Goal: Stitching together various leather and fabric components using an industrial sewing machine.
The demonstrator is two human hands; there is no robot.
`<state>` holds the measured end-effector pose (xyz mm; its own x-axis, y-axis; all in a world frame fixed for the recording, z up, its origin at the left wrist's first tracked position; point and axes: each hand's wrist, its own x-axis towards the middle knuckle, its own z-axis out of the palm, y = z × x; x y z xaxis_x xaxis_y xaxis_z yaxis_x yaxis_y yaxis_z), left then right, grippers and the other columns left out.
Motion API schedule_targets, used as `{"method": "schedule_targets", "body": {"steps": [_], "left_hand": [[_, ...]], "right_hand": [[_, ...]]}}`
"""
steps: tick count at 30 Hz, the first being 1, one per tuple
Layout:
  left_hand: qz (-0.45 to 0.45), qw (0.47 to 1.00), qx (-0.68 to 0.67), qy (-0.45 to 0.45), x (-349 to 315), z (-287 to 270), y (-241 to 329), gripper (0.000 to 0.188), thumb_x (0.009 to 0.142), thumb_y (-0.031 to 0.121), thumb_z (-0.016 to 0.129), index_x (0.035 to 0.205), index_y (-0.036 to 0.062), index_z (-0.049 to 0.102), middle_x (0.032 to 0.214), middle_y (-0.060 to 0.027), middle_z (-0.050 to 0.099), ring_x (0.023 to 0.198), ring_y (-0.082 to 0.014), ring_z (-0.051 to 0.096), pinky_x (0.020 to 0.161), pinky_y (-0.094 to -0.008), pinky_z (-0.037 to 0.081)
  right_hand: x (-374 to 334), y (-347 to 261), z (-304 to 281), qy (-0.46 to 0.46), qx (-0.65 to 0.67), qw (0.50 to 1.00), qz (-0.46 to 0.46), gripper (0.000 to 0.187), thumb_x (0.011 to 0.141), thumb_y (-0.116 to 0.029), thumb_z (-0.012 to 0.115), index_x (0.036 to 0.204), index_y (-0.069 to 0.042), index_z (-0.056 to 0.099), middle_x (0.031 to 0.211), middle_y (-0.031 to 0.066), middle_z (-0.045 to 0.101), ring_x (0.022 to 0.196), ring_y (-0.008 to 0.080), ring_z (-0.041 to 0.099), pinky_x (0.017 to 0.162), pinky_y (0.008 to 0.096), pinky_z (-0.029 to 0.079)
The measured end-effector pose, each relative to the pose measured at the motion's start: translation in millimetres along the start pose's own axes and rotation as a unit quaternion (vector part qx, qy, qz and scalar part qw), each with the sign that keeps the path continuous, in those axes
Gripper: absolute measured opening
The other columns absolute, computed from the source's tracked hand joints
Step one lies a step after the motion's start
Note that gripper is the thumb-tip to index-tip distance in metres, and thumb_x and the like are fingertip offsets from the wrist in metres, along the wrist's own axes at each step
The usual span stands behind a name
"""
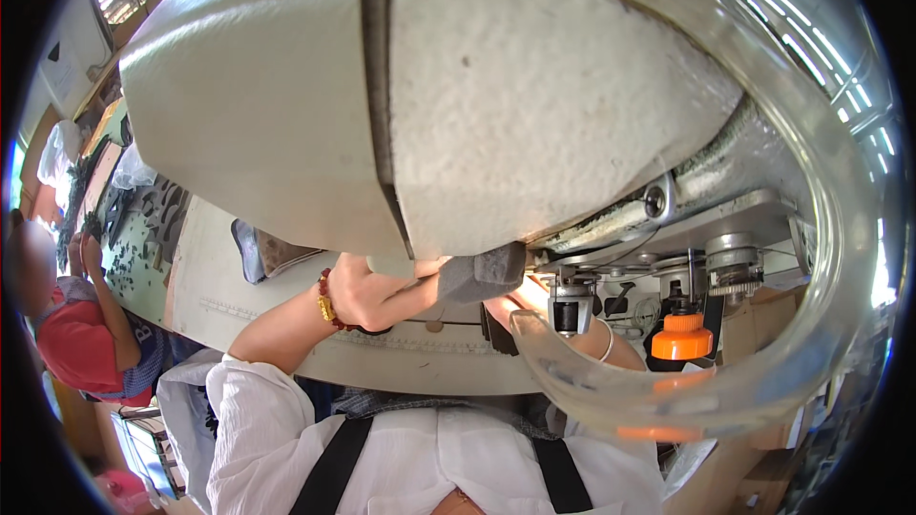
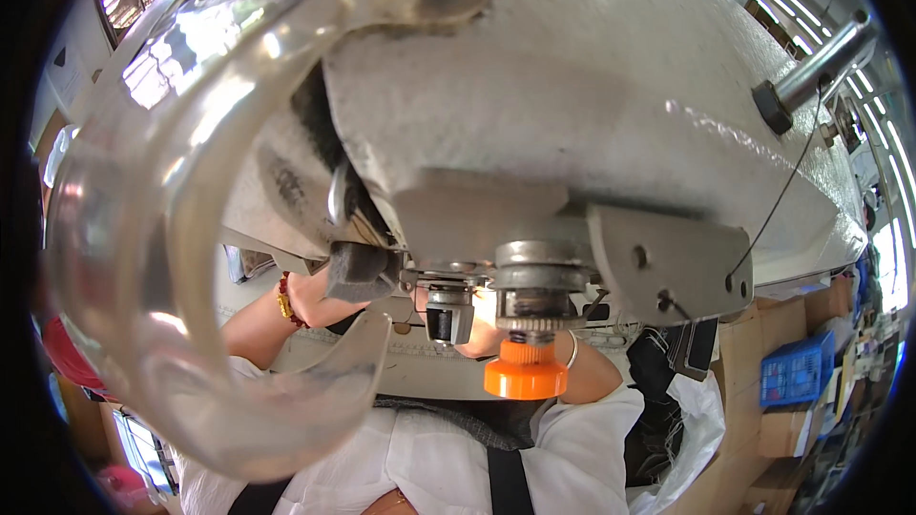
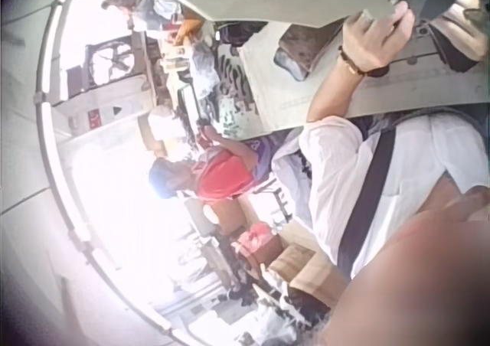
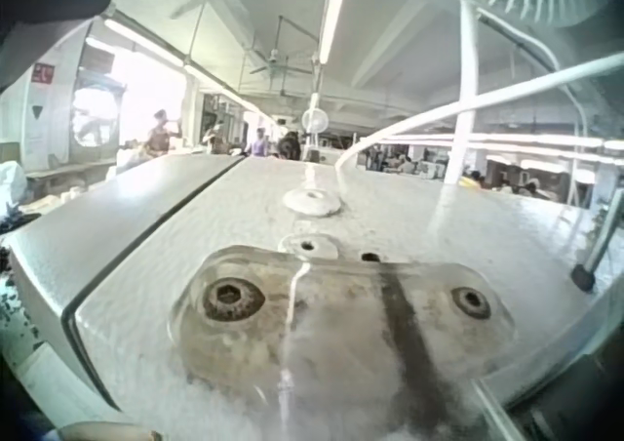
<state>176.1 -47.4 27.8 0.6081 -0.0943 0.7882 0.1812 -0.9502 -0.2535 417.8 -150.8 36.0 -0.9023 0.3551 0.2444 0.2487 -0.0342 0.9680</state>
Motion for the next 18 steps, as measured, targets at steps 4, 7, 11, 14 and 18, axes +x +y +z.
{"method": "schedule_targets", "body": {"steps": [4, 7, 11, 14, 18], "left_hand": [[0.001, 1.000, 0.005, -0.004, -1.9, 0.6, 1.8, 0.014, 0.070, 0.003, 0.067, 0.081, 0.0093, 0.073, 0.092, -0.0014, 0.073, 0.077, -0.0191, 0.068, 0.059, -0.0330, 0.053], [-0.001, 1.000, 0.012, -0.011, -5.3, 0.8, 4.2, 0.015, 0.071, 0.003, 0.066, 0.082, 0.0093, 0.074, 0.092, -0.0013, 0.073, 0.077, -0.0190, 0.068, 0.059, -0.0328, 0.053], [0.005, 0.999, 0.032, -0.021, -9.6, 2.0, 7.1, 0.014, 0.072, 0.002, 0.065, 0.081, 0.0091, 0.074, 0.092, -0.0016, 0.073, 0.076, -0.0191, 0.068, 0.058, -0.0328, 0.052], [0.001, 0.998, 0.022, -0.064, -11.7, 3.4, 7.0, 0.012, 0.073, 0.002, 0.066, 0.081, 0.0085, 0.073, 0.092, -0.0026, 0.073, 0.076, -0.0202, 0.069, 0.058, -0.0334, 0.053], [-0.008, 0.999, 0.039, -0.014, -12.4, 9.6, 2.4, 0.012, 0.074, 0.002, 0.067, 0.082, 0.0079, 0.072, 0.092, -0.0039, 0.073, 0.076, -0.0217, 0.069, 0.060, -0.0342, 0.054]], "right_hand": [[1.3, 3.8, -0.9, -0.010, 0.066, 0.997, 0.034, 0.035, 0.091, -0.021, 0.070, 0.121, -0.004, 0.064, 0.107, 0.0111, 0.066, 0.101, 0.0248, 0.065, 0.083, 0.0392, 0.057], [0.7, 9.7, -1.2, -0.007, 0.157, 0.985, 0.070, 0.034, 0.090, -0.021, 0.070, 0.120, -0.005, 0.065, 0.106, 0.0111, 0.066, 0.100, 0.0252, 0.065, 0.083, 0.0396, 0.056], [-1.5, 17.9, -5.5, -0.006, 0.307, 0.942, 0.138, 0.034, 0.090, -0.021, 0.071, 0.119, -0.005, 0.065, 0.105, 0.0110, 0.066, 0.099, 0.0257, 0.065, 0.082, 0.0401, 0.056], [-3.9, 21.5, -7.9, -0.003, 0.404, 0.895, 0.189, 0.034, 0.089, -0.021, 0.071, 0.119, -0.006, 0.066, 0.104, 0.0110, 0.066, 0.098, 0.0260, 0.065, 0.082, 0.0406, 0.055], [-7.0, 22.4, -10.9, -0.008, 0.461, 0.857, 0.229, 0.033, 0.089, -0.021, 0.072, 0.118, -0.006, 0.067, 0.103, 0.0110, 0.066, 0.096, 0.0265, 0.065, 0.081, 0.0411, 0.055]]}}
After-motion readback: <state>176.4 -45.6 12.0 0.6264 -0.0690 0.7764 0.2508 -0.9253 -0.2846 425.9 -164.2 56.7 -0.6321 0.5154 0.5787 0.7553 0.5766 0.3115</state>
